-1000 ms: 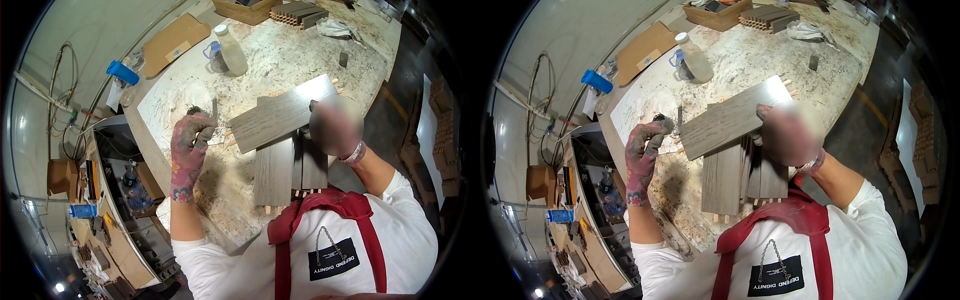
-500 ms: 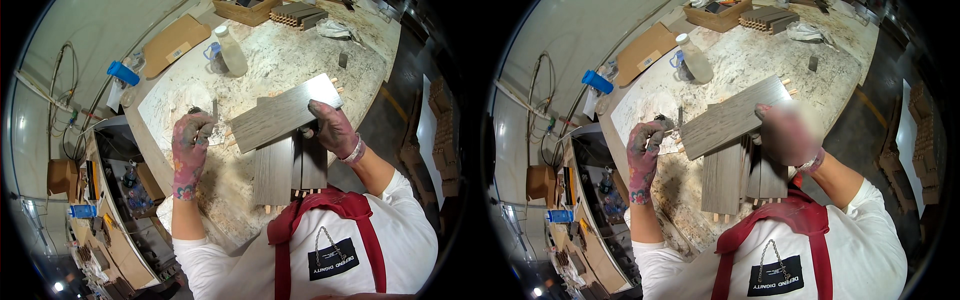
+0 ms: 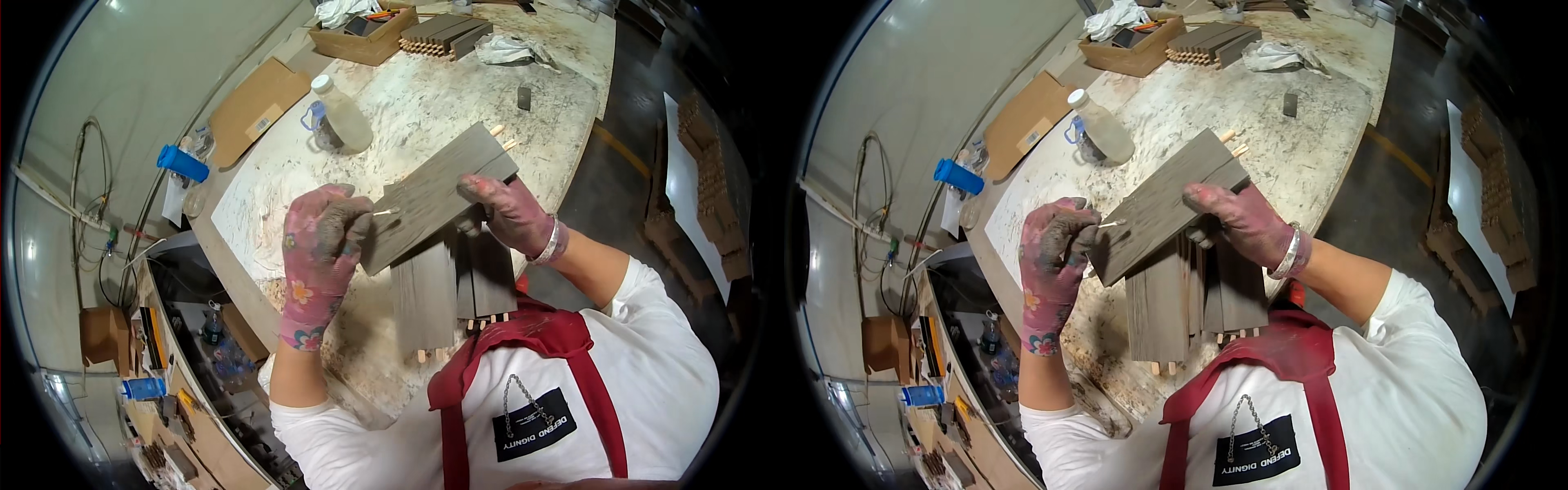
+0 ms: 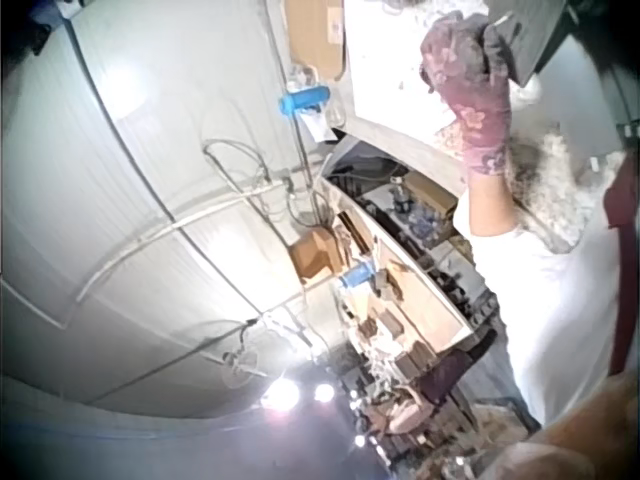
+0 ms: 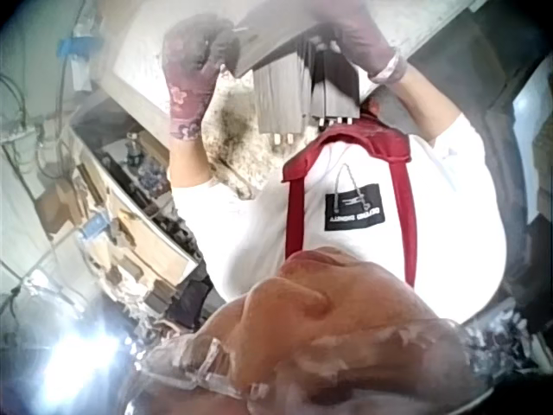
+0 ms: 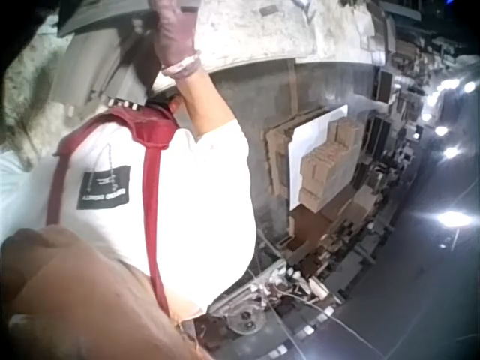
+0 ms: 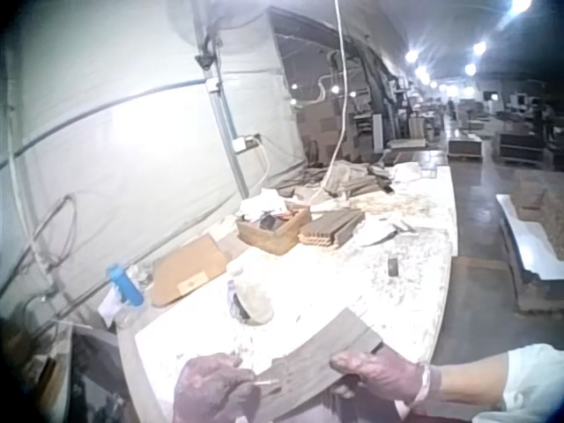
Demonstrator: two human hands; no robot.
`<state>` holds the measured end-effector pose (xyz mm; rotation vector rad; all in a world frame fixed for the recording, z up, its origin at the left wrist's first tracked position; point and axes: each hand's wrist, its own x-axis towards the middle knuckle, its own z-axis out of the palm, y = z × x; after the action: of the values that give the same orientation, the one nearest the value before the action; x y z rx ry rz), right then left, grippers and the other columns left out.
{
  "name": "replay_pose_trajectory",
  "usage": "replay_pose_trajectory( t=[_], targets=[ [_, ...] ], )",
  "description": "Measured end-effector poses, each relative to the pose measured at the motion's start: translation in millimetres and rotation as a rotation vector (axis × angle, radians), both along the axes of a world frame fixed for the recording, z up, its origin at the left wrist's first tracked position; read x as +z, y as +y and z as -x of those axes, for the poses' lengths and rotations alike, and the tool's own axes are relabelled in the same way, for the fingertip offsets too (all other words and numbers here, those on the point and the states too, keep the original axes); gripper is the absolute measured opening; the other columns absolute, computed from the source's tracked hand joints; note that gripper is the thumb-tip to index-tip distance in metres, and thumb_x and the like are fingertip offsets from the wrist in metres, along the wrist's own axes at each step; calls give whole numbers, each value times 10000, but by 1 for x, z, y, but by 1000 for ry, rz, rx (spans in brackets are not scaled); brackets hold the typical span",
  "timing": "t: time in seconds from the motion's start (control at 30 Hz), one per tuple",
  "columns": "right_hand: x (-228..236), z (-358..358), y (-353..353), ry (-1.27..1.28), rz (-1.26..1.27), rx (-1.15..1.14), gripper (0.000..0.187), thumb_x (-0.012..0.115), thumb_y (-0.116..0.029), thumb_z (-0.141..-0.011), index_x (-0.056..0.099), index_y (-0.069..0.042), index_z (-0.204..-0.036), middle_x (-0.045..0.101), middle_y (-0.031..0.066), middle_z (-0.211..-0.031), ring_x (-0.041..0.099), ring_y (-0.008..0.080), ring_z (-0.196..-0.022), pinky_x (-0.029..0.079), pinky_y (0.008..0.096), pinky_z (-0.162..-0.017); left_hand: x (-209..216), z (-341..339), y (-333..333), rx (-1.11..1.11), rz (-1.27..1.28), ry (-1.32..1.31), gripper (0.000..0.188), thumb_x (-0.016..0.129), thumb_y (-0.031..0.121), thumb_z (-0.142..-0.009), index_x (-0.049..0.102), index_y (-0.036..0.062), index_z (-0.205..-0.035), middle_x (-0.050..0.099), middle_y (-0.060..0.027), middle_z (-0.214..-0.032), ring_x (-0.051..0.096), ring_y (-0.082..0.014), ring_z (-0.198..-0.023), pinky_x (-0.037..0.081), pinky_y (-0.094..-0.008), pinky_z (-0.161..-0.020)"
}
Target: The person sands the sides and edges of several wooden slats by hand using a piece of sandpaper, wiping dust from the slats with a white cloth, and stacking them on a table.
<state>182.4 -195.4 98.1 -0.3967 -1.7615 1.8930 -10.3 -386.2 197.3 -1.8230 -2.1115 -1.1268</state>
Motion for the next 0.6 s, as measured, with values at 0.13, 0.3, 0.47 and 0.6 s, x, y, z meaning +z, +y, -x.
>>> replay_pose_trajectory(
  t=[0.13,0.3,0.47,0.6],
  targets=[
    [13,0,-9,-97,8,-61,267,499,-169,-1058,637,7,-1204,691,130,-1185,655,204,-1095,522,341,-983,-8,1,-3,27,50,-4,205,676,38,-785,723,91,-977,675,-98,-1011,610,-315,-1057,478,-420,-926],
    [-16,-6,11,34,-427,27,438,490,-304,-1056,570,23,-1336,611,157,-1352,583,206,-1245,409,301,-1108,-10,1,2,-6,73,16,242,685,39,-750,721,90,-984,675,-97,-1036,606,-324,-1061,479,-418,-927],
    [-2,-3,1,-32,-326,78,457,501,-322,-1050,577,32,-1329,611,150,-1357,579,199,-1247,402,298,-1111,-10,-1,0,48,70,74,238,697,52,-749,726,95,-981,676,-100,-1040,609,-322,-1062,481,-417,-927],
    [3,-1,-4,43,-346,-44,307,422,-167,-1078,625,-2,-1239,683,166,-1196,660,247,-1118,519,345,-1001,-7,-1,4,26,82,96,221,702,65,-774,729,101,-990,674,-103,-1050,608,-319,-1063,480,-419,-930]
  ],
)
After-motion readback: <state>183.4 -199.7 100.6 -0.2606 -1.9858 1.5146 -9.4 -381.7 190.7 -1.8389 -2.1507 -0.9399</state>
